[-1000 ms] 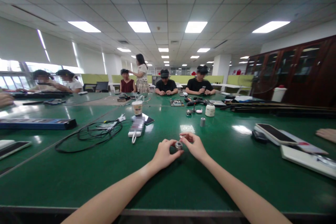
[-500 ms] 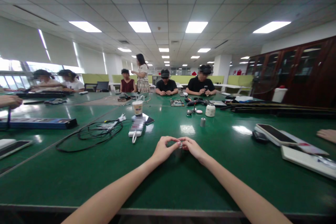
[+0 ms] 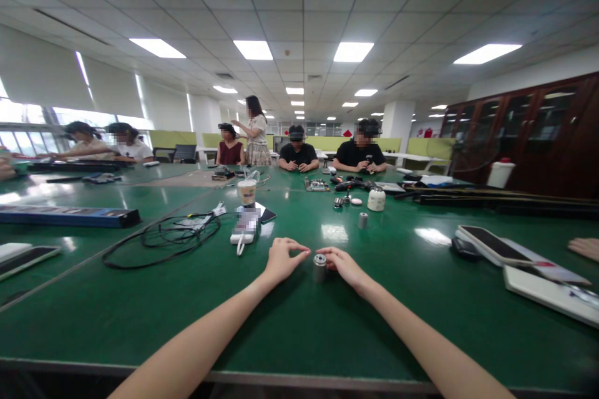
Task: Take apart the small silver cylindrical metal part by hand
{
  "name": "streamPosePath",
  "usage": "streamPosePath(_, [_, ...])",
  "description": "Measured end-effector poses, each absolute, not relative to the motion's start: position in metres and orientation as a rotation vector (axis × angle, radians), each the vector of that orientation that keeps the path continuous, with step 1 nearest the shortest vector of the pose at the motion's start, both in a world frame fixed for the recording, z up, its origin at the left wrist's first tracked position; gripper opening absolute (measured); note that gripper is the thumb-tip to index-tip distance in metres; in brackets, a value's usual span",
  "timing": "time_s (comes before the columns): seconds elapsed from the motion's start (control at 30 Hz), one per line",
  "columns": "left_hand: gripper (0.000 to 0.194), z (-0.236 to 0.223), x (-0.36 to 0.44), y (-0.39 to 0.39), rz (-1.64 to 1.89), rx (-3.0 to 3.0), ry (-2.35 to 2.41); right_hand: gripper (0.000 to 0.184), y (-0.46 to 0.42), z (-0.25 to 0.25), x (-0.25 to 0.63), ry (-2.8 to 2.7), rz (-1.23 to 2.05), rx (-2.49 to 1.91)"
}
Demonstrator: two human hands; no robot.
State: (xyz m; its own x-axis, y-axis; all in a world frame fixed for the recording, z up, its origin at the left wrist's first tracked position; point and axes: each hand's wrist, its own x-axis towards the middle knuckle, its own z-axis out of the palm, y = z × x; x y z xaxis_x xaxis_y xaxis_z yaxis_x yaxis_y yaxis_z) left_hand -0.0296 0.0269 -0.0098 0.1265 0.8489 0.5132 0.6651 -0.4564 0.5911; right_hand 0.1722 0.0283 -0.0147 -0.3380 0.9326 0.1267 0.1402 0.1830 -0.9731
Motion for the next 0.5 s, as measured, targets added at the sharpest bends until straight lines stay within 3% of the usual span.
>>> streamPosePath(0.23, [0.012,-0.022,-0.039,0.027,1.099,2.23,1.655,0.021,0.027,-0.015,0.171,-1.665,1.228,-1.046])
streamPosePath(0.5, [0.017,-0.005,-0.021,0.013,1.345,2.286,1.477,0.024,0.027,-0.014,0.171,-1.685,1.207,-1.025])
